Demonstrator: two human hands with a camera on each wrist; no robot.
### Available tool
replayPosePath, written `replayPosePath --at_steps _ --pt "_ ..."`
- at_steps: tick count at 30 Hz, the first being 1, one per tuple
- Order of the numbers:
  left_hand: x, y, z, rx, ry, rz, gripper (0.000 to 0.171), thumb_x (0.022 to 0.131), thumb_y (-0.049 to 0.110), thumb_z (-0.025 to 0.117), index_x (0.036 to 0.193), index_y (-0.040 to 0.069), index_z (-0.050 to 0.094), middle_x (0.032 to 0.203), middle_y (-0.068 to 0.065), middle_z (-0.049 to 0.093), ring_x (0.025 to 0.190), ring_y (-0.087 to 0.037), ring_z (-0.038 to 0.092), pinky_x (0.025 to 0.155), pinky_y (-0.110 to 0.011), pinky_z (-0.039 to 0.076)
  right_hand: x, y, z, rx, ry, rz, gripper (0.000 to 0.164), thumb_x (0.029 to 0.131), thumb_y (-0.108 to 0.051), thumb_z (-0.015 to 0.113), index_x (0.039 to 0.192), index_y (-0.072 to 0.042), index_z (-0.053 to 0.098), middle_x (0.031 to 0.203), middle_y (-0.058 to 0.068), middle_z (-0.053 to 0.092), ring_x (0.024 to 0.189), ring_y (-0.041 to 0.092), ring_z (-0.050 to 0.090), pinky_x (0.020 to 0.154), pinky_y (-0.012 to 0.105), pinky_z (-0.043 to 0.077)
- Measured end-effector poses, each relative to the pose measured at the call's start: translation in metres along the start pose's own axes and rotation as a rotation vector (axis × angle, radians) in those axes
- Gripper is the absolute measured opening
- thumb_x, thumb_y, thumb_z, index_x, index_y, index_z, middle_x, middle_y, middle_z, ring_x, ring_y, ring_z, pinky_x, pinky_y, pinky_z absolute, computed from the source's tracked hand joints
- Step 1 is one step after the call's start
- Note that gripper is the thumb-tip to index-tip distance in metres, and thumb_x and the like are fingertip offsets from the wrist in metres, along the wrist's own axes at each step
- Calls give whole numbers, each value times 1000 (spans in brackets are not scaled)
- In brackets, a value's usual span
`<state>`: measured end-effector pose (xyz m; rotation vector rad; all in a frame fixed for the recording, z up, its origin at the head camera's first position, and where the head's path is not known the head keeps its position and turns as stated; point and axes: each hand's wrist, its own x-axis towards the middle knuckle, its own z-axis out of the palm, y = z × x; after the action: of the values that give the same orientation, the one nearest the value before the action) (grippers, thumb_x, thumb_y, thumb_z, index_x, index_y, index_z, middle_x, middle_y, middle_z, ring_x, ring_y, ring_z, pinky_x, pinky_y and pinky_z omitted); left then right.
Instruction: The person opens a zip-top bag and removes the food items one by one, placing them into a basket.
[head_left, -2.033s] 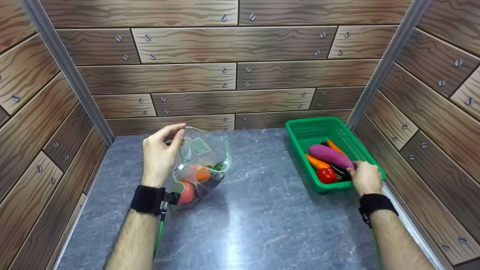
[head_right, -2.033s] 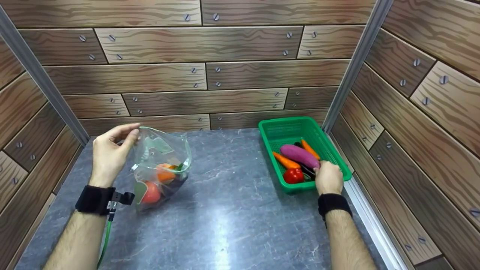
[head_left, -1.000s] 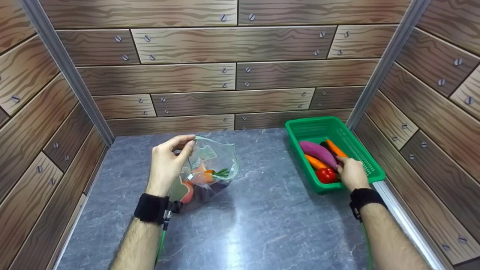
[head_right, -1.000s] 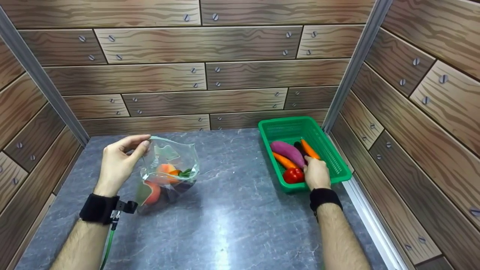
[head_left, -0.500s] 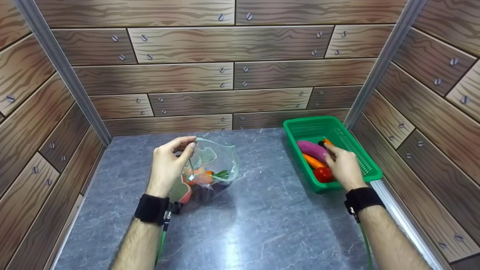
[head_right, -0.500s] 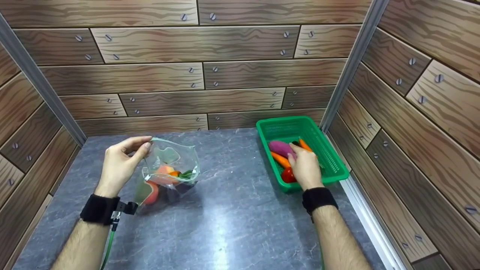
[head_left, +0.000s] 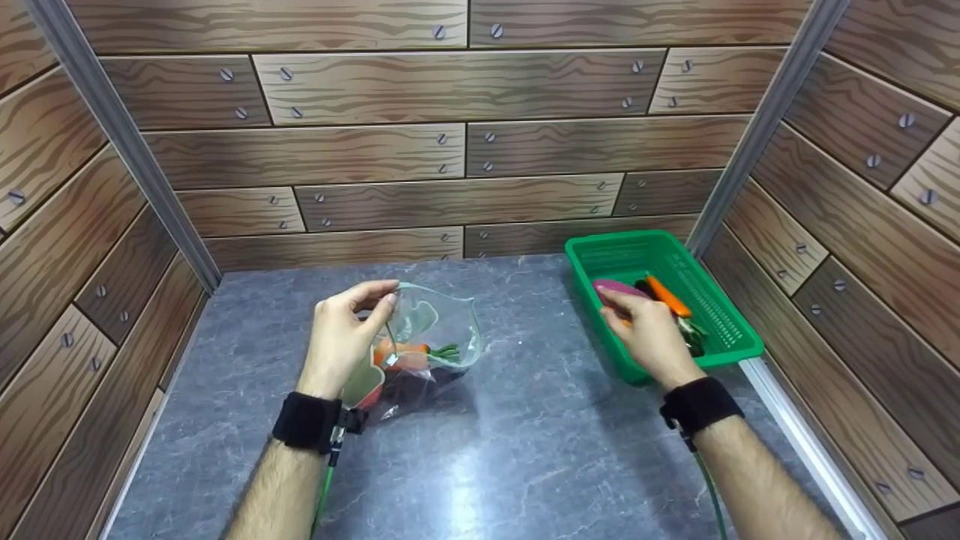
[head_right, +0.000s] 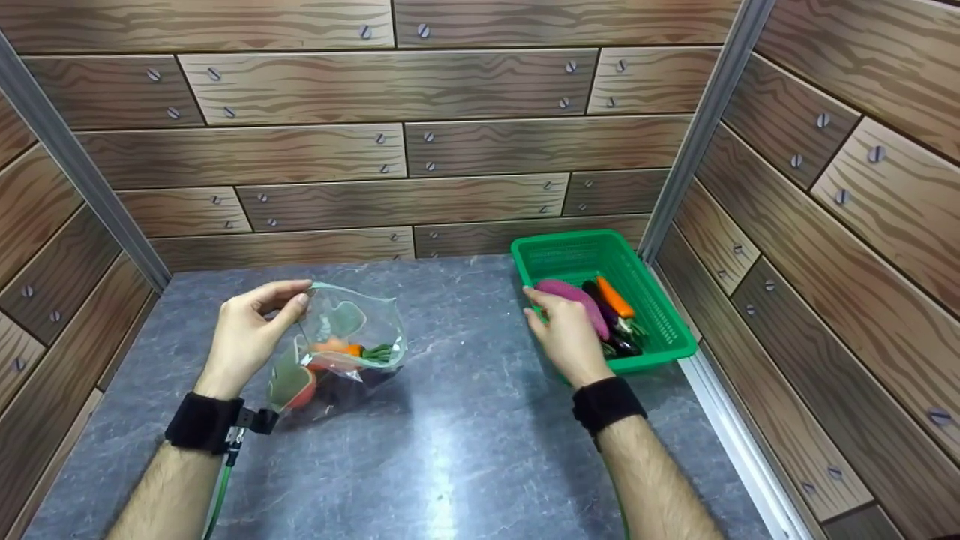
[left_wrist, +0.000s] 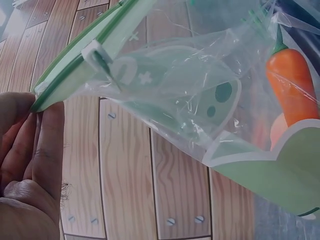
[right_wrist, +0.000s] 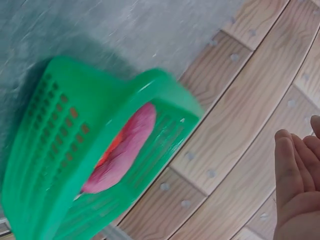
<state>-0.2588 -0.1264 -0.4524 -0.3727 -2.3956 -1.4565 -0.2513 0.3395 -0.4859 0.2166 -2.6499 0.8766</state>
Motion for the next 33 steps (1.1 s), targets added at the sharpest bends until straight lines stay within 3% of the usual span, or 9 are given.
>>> replayPosePath --at_steps 6,16,22,33 --pt "-3 -2 4 0 -25 -11 26 115 22 80 140 18 87 124 -3 91 108 -20 85 86 -18 63 -2 -21 18 29 -25 -87 39 111 -8 81 150 -4 79 143 20 84 126 37 85 107 56 70" --pt "-11 -6 10 2 -55 -12 27 115 20 78 141 17 86 127 -3 91 110 -21 85 90 -20 66 -9 -51 51 178 -124 -118 36 111 -6 81 146 -2 81 141 20 85 128 37 85 108 49 71" --pt "-15 -8 16 -2 -57 -12 27 115 19 79 141 15 86 126 -4 91 108 -21 86 97 -31 71 -14 -63 70 214 -168 -193 32 111 -7 80 143 -4 83 139 18 86 126 34 86 106 43 71" --pt "-22 -14 24 0 -81 -27 28 115 20 78 142 17 86 126 -3 91 111 -21 86 100 -43 73 -21 -81 95 261 -268 -243 31 112 -6 79 142 -3 83 137 17 87 126 34 86 107 40 72"
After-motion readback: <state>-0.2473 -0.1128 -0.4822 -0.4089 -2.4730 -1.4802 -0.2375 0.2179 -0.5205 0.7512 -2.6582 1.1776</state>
